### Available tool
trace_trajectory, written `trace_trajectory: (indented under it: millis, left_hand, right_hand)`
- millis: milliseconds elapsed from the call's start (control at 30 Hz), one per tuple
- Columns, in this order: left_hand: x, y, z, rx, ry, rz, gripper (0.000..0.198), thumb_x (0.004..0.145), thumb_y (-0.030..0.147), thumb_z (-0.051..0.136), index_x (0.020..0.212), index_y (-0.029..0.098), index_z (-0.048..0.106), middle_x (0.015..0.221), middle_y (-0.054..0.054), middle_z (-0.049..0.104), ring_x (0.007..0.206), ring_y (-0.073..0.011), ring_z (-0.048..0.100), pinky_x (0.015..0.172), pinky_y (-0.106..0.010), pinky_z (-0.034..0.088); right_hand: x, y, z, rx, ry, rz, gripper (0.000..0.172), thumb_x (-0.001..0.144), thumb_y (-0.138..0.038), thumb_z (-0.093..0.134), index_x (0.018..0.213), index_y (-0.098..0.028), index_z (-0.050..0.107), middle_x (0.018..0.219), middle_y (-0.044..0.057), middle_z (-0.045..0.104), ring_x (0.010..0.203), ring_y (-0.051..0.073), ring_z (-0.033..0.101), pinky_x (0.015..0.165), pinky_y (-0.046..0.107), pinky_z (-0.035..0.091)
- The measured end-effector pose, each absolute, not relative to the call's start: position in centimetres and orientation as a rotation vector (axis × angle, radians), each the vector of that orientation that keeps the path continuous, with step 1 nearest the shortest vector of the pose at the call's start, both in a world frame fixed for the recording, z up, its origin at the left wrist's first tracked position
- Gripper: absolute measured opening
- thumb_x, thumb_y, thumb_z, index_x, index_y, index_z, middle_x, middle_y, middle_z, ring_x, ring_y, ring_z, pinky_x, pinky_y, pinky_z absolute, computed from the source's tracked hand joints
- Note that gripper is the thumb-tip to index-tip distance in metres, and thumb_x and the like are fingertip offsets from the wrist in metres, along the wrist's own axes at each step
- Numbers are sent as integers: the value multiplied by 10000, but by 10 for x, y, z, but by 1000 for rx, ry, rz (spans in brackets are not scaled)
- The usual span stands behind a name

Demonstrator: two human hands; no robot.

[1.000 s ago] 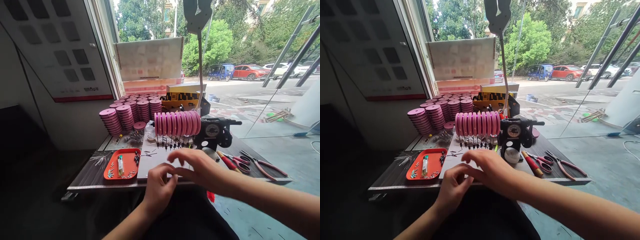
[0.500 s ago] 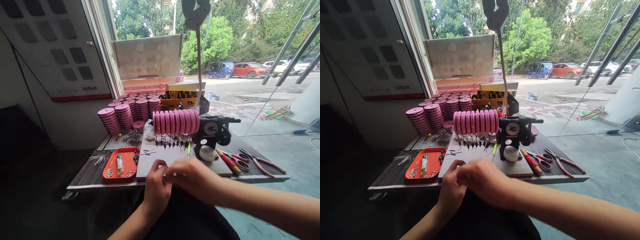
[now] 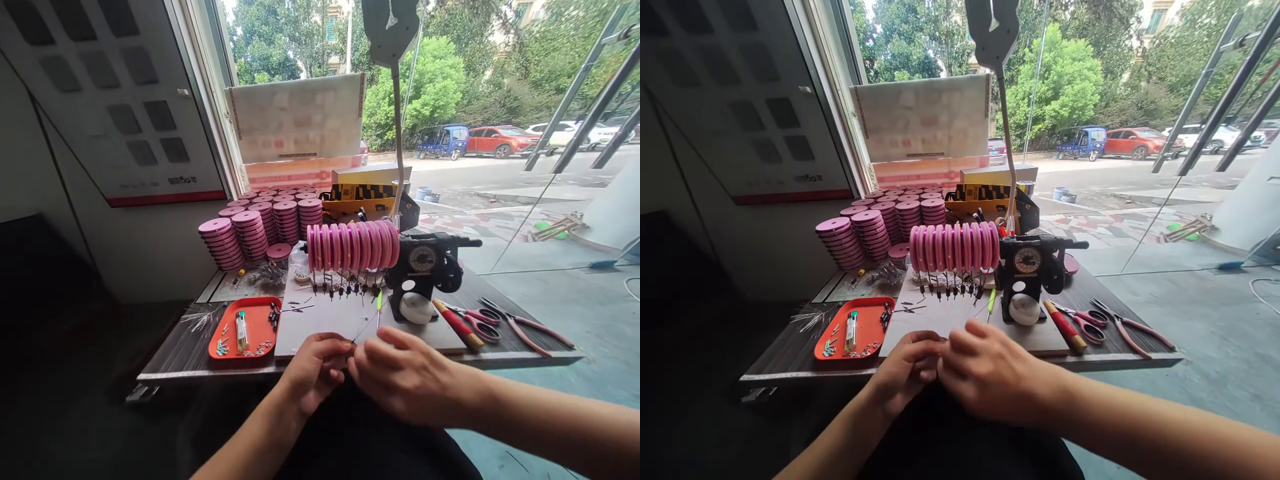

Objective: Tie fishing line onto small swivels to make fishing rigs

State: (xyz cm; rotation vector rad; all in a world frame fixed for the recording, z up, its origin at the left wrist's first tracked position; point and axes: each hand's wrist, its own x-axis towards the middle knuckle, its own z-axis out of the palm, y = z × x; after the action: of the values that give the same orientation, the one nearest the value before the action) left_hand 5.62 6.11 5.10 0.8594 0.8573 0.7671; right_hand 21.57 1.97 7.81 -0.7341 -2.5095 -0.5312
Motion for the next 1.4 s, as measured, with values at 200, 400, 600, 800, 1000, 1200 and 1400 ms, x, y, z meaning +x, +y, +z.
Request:
trace_trajectory:
  millis: [200, 400, 600, 800, 1000, 1200, 1400]
  left_hand:
    - [58, 61, 44, 669, 792, 629, 72, 532, 99, 634, 524, 106, 563, 447, 62, 403, 376, -8, 330, 334, -99, 212]
    - [58, 60, 43, 640, 782, 630, 121, 549, 96, 621, 500, 121, 514, 431, 76, 372, 365, -3, 302, 326, -97, 208]
    - [58, 57, 42, 762, 834, 655, 73, 534, 136, 612, 528, 118, 542, 470, 68, 367, 395, -22, 324, 353, -121, 209]
    - [55, 50, 39, 1195, 943, 979, 82, 565, 60, 616, 563, 141, 627, 670, -10, 541, 601, -97, 482, 514, -172, 368]
    - [51, 49, 16, 2153, 1032, 1513, 182, 734, 99, 541, 733, 191, 697, 756, -67, 602, 638, -160, 558, 617, -260, 436]
    - [48, 49, 28, 1895, 949, 1198, 115, 690, 131, 613, 643, 203, 689, 710, -64, 630, 650, -166, 551, 665, -268, 420]
    - [54, 59, 41, 933, 867, 699, 61, 593, 144, 617, 544, 143, 581, 493, 43, 432, 403, -40, 279, 378, -151, 246]
  right_hand:
    - [207, 11, 61, -637, -2610, -797, 202, 830, -57, 429, 779, -120, 614, 709, 35, 580, 693, 160, 488, 625, 300, 357]
    - [204, 12, 63, -683, -2531, -786, 246, 831, -34, 400, 761, -128, 616, 690, 38, 583, 661, 158, 477, 601, 305, 348]
    - [200, 14, 58, -677, -2583, -838, 274, 820, -15, 385, 770, -118, 634, 654, 46, 586, 684, 171, 493, 612, 300, 372]
    - [197, 15, 78, -884, -2577, 55, 139, 805, -78, 496, 754, -147, 606, 734, 37, 644, 675, 145, 532, 621, 255, 403]
    - [189, 65, 101, -1122, -2002, 953, 105, 786, -142, 524, 692, -131, 572, 622, -9, 573, 588, 102, 519, 584, 206, 416]
    - [189, 74, 95, -1142, -2075, 969, 91, 761, -156, 550, 683, -131, 590, 615, -8, 582, 574, 105, 509, 541, 208, 400]
    - [212, 20, 77, -733, -2471, -522, 284, 865, -72, 375, 754, -134, 629, 660, 48, 591, 618, 148, 447, 576, 289, 342]
